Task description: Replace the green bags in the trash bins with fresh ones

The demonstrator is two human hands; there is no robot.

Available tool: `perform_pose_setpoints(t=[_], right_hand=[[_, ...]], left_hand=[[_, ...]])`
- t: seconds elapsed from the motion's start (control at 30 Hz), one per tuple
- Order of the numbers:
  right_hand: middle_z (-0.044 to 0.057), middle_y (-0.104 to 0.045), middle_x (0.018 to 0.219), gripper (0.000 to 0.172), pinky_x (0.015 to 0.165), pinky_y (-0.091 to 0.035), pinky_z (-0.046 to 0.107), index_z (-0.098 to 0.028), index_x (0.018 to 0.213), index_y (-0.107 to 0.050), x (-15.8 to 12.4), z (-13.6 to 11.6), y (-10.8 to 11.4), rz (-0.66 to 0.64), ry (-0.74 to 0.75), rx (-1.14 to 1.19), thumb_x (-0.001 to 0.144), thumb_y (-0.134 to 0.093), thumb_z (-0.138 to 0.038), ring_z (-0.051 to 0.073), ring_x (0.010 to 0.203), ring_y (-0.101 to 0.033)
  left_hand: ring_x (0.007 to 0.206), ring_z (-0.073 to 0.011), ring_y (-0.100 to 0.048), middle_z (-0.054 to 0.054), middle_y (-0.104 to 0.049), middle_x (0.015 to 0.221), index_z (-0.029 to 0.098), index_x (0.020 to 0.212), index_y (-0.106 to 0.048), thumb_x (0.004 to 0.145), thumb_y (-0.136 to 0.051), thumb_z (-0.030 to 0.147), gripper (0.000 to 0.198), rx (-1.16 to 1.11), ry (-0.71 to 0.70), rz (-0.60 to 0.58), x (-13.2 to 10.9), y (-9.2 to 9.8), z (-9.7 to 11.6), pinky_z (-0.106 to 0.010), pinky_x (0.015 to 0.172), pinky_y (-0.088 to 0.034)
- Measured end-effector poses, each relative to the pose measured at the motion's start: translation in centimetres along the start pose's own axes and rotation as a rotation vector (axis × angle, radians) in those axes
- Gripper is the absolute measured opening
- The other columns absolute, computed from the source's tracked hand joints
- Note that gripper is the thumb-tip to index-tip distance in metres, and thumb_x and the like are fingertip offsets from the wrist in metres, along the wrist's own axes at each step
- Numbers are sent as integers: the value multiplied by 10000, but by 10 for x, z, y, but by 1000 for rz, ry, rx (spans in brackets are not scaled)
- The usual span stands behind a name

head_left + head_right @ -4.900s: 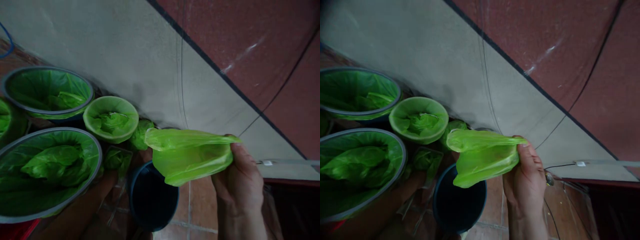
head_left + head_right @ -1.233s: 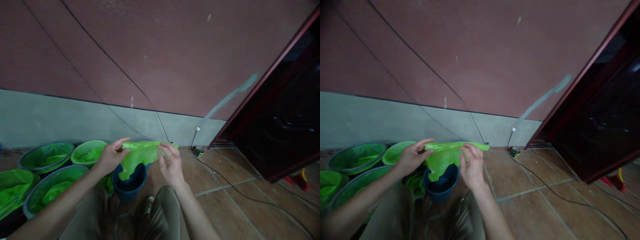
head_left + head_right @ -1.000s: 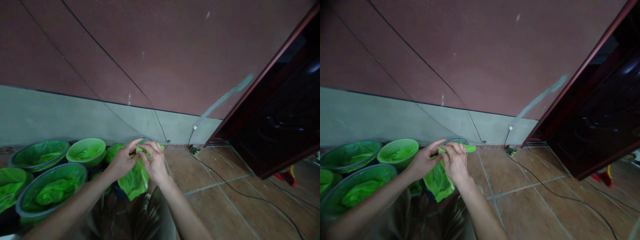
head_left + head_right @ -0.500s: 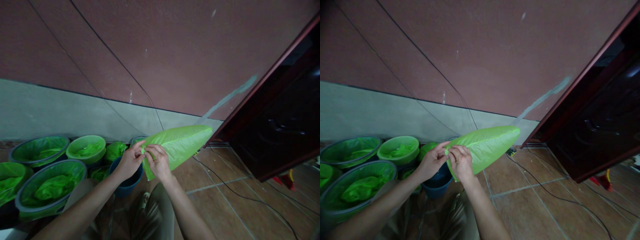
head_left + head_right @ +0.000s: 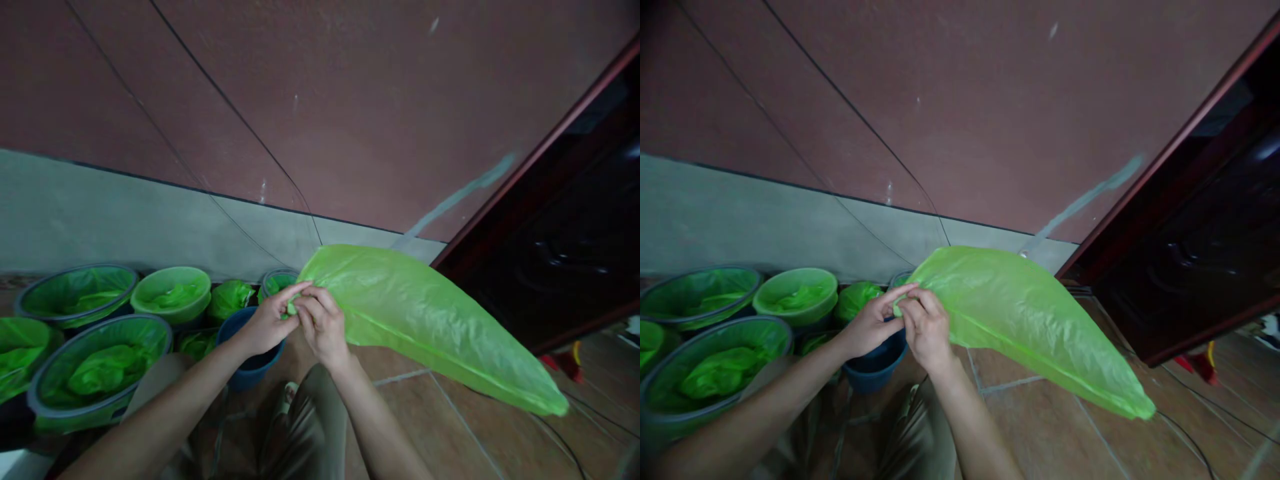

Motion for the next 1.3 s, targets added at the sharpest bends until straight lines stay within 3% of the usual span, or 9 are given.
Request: perform_pose_setpoints(t=[0.1, 0.23, 0.4, 0.67, 0.8, 0.9, 1.0, 1.2, 1.3], right_hand=[[83, -665, 1038, 219, 895, -544, 312, -224, 991, -683, 2, -7, 13, -3, -18, 10, 985, -469, -179, 174, 993, -652], [50, -685, 920, 179, 791, -548, 271, -218, 973, -647, 4, -13, 36, 33, -65, 17, 976, -472, -181, 149, 865, -667], [-3, -677, 809, 77, 647, -528, 228, -223, 945, -616, 2, -17, 70, 199, -204, 22, 954, -540, -222, 119, 690, -652], [10, -702, 822, 116, 476, -484, 193, -199, 912, -565, 11, -35, 134, 580, -213, 132, 924, -633, -292, 94, 575, -614], [7, -681, 790, 169, 452, -465, 203, -200, 922, -589, 9, -19, 179, 781, -224, -11, 886, -673, -343, 114, 582, -626], [-10, -626, 701, 195, 437, -425, 210, -193, 875, -620, -6, 8, 209, 882, -289, -149, 844, -703, -366, 102, 517, -558], [-43, -553, 616, 243, 402, -359, 193, -177, 839, -633, -24, 42, 220, 818, -451, -160, 783, -740, -387, 76, 457, -462], [-70, -512, 537, 315, 393, -430, 203, -178, 735, -558, 8, 92, 219, 551, -863, 179, 687, -790, -387, 81, 403, -498], [-26, -561, 630, 189, 540, -543, 248, -206, 788, -576, 45, 76, 245, 613, -580, 203, 760, -743, -289, 118, 559, -636]], left_hand=[[771, -138, -572, -16, -676, 902, 170, 1052, -679, 759, -631, 200, 298, -17, 6, -76, 4, -6, -1, -251, 708, -472], [629, -102, -454, 45, -529, 669, 172, 744, -587, 699, -665, 213, 99, -95, 72, -227, 5, -22, -4, -217, 578, -402], [638, -99, -473, 42, -569, 707, 165, 800, -609, 686, -655, 183, 125, -202, 112, -394, 1, -44, -5, -214, 590, -414], [919, -191, -654, -40, -724, 1084, 176, 1212, -642, 756, -603, 180, 458, 96, 177, -512, -17, -66, -34, -264, 800, -499], [1100, -226, -643, -86, -659, 1313, 190, 1472, -458, 820, -543, 182, 657, 344, 129, -426, -26, -41, -53, -303, 952, -457], [984, -216, -680, -81, -702, 1224, 217, 1557, -318, 855, -501, 205, 726, 492, 173, -401, -32, -12, -57, -289, 864, -472], [873, -214, -695, -78, -738, 1108, 214, 1565, -301, 842, -534, 253, 760, 567, 221, -403, -35, 13, -50, -271, 783, -476], [872, -229, -700, -77, -750, 1039, 203, 1461, -486, 752, -644, 248, 728, 777, 181, -504, 10, 42, -10, -268, 770, -483], [925, -246, -692, -89, -738, 1075, 165, 1399, -549, 821, -604, 263, 589, 980, 122, -339, 54, 62, 33, -308, 820, -492]])
Point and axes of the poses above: each hand's wrist, its own x-axis towards the middle knuckle, its own y-axis out of the back of the hand, z = x × y, the point moved 2 cm from there along x, towards the middle knuckle
